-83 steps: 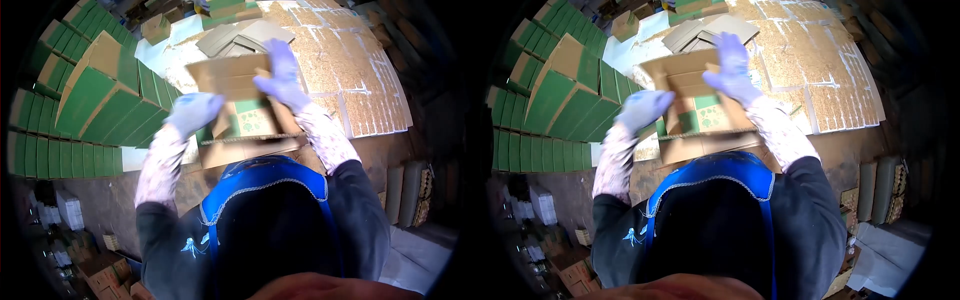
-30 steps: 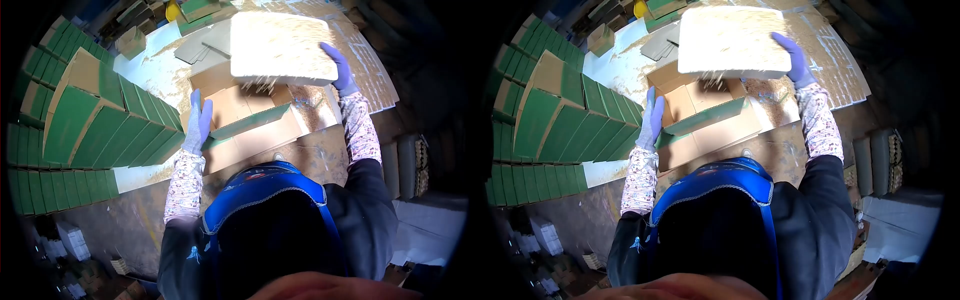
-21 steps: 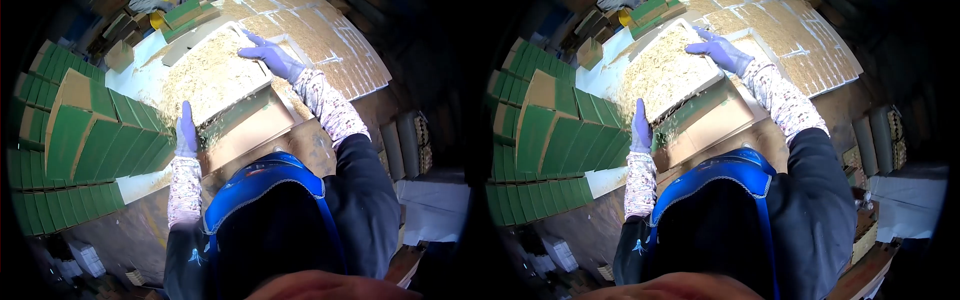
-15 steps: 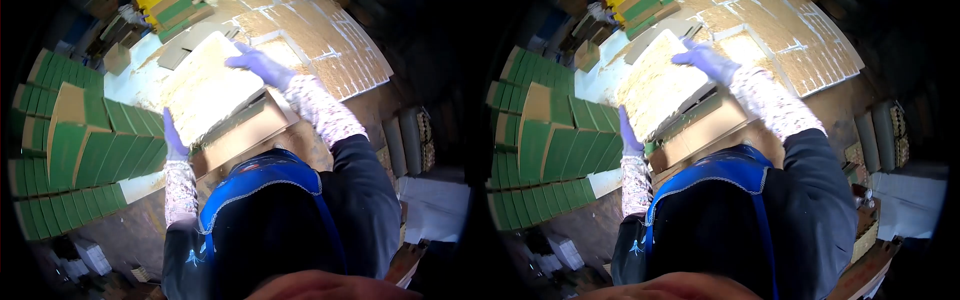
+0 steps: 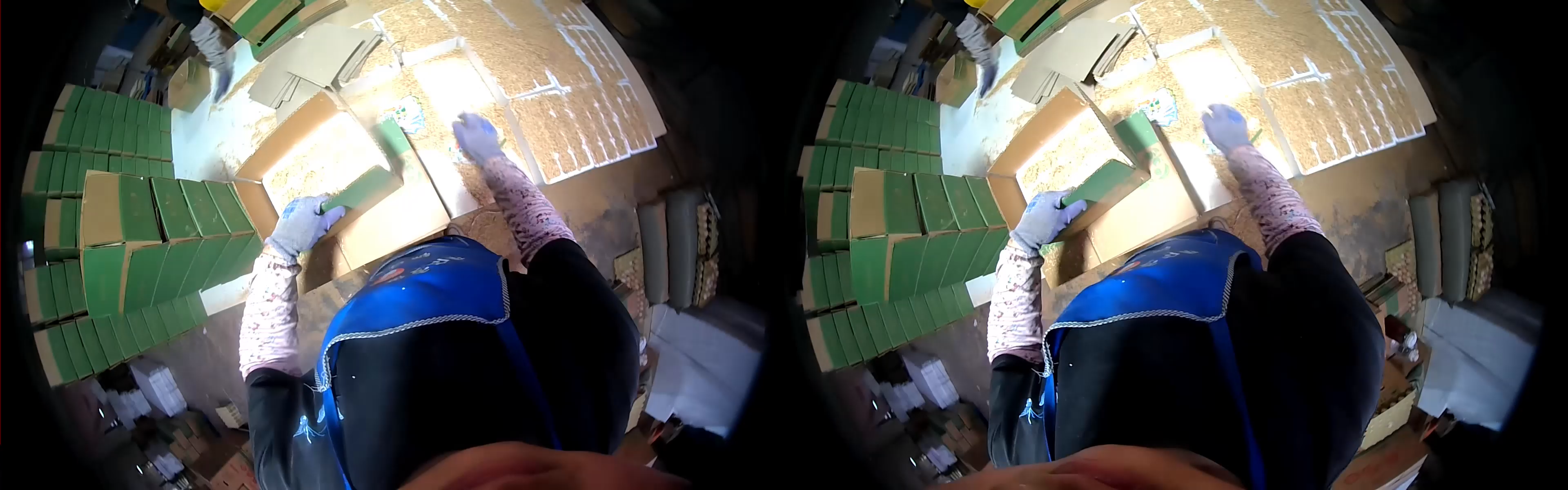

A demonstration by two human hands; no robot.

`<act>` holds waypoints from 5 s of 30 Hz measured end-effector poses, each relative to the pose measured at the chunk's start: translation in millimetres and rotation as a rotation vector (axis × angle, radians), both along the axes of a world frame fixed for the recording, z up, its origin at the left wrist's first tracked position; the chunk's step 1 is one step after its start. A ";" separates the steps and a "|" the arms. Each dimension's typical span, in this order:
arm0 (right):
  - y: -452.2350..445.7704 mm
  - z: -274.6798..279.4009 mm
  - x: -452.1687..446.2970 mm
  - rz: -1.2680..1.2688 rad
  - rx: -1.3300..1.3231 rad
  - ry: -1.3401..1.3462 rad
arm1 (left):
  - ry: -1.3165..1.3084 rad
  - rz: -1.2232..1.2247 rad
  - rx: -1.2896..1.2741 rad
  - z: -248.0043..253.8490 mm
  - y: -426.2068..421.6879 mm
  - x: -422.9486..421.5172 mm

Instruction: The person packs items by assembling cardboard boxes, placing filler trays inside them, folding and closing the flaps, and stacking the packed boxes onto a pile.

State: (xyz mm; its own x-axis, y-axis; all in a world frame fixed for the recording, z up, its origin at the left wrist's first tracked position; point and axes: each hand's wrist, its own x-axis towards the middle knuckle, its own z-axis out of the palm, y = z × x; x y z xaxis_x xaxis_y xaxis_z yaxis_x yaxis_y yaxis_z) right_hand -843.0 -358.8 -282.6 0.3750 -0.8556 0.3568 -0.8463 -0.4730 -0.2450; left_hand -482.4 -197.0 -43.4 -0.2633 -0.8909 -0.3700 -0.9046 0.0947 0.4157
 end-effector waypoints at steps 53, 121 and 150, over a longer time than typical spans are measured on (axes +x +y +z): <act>13.8 246.5 174.6 0.627 0.089 -0.285 | -0.110 -0.240 -1.247 83.8 -258.7 65.4; 104.1 93.7 131.1 -0.289 1.005 -0.389 | 0.340 0.897 -0.265 -179.2 158.2 166.9; -8.2 193.3 148.3 0.660 0.656 -0.743 | -0.199 0.039 -0.664 66.0 32.0 34.6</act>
State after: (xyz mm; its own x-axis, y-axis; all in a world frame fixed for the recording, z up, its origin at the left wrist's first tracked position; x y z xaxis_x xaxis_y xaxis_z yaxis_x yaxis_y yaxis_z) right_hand -694.7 -367.0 -89.3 0.6980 -0.6751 0.2388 -0.0350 -0.3653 -0.9302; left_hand -447.8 -165.0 22.6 -0.2106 -0.9528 0.2186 -0.9654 0.2379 0.1071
